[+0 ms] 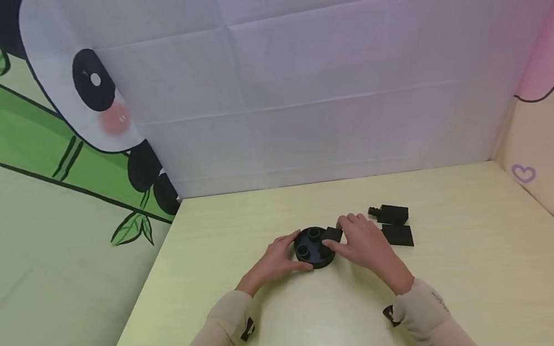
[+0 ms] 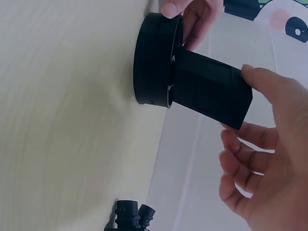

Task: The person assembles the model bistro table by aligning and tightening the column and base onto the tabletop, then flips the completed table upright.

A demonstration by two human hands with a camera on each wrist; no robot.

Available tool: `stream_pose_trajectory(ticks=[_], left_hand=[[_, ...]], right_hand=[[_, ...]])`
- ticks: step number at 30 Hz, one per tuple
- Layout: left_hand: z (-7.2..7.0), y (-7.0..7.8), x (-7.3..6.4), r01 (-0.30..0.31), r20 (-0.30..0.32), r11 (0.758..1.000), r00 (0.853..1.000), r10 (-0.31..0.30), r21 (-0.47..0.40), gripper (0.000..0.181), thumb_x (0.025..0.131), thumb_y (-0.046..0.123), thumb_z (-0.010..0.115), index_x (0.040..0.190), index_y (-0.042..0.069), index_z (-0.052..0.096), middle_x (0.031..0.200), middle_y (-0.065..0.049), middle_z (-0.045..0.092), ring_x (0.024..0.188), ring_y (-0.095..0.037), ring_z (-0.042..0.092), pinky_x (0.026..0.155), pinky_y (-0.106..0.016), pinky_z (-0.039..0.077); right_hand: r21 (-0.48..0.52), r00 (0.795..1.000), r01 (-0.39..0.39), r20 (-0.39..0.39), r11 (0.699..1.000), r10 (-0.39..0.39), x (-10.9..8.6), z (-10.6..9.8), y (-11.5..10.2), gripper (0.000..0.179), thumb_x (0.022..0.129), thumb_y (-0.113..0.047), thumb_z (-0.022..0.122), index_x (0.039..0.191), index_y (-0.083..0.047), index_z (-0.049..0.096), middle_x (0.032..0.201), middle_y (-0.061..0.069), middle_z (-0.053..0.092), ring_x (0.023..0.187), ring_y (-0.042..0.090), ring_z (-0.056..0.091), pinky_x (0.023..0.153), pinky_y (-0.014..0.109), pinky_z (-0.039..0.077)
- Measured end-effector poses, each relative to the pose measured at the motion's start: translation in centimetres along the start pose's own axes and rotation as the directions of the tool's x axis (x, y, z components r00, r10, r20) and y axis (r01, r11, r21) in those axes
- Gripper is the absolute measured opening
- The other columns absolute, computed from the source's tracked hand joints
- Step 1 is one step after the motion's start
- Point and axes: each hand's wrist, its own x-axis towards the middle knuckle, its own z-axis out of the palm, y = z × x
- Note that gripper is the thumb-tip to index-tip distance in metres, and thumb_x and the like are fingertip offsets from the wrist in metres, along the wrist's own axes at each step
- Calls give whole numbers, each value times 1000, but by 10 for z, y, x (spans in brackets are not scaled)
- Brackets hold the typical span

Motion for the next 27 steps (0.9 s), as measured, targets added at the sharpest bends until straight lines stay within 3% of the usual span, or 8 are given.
stream_pose_trajectory(ticks=[4, 7, 13, 16, 20, 24, 27], left_hand=[[1, 0, 0, 2, 0, 1000, 1000, -2, -5, 99, 83, 46, 88, 161, 10, 39, 156, -9, 49, 147, -33, 36, 116, -55, 34], [2, -1, 1, 1, -1, 1000, 1000, -1, 0, 99, 83, 46, 88, 161, 10, 39, 156, -9, 49, 147, -33, 36, 116, -55, 33], [1, 0, 2, -9, -9, 1000, 1000, 9, 10, 99, 83, 46, 88, 161, 9, 39, 155, -10, 49, 147, -33, 37, 117, -56, 30], [1, 2, 4, -12, -9, 1000, 1000, 12, 9, 99, 83, 46, 88, 161, 10, 39, 155, -10, 49, 146, -33, 37, 117, -55, 31], [2, 5, 6, -11, -10, 1000, 1000, 11, 6, 98, 83, 47, 88, 160, 10, 39, 155, -10, 50, 146, -33, 38, 117, -54, 32], [2, 7, 9, -10, -14, 1000, 1000, 10, 8, 99, 83, 47, 88, 160, 10, 39, 155, -10, 50, 146, -33, 38, 116, -54, 33], [3, 9, 10, -15, -16, 1000, 1000, 15, 12, 99, 83, 46, 87, 161, 9, 38, 156, -11, 49, 146, -34, 39, 116, -55, 32]], right_hand=[[-34, 1000, -6, -24, 999, 6, -4, 0, -2, 47, 93, -47, 74, 108, -3, 68, 90, 3, 61, 86, 27, 56, 72, 45, 51], [-45, 999, 6, -38, 999, -8, -7, 0, -4, 43, 94, -41, 75, 110, -2, 68, 88, 4, 60, 86, 28, 56, 71, 46, 51], [-62, 999, -2, -54, 998, -1, -10, 2, -8, 44, 94, -47, 73, 92, -3, 66, 80, 1, 57, 76, 25, 55, 66, 43, 49], [-62, 999, -4, -35, 998, 2, -9, 0, -7, 51, 94, -51, 71, 106, -2, 68, 88, 4, 63, 84, 29, 59, 72, 48, 51], [-39, 998, 65, -2, 997, -65, -8, -5, -3, 49, 94, -36, 74, 125, 0, 65, 102, 9, 67, 92, 31, 60, 79, 51, 52], [-55, 995, 104, 4, 993, -103, -5, -7, -3, 42, 94, -35, 76, 116, -1, 67, 91, 4, 62, 83, 24, 56, 73, 44, 51], [-98, 996, 93, -3, 991, -94, -3, -8, -4, 50, 92, -45, 77, 114, -1, 66, 88, 3, 60, 83, 25, 58, 76, 46, 51]])
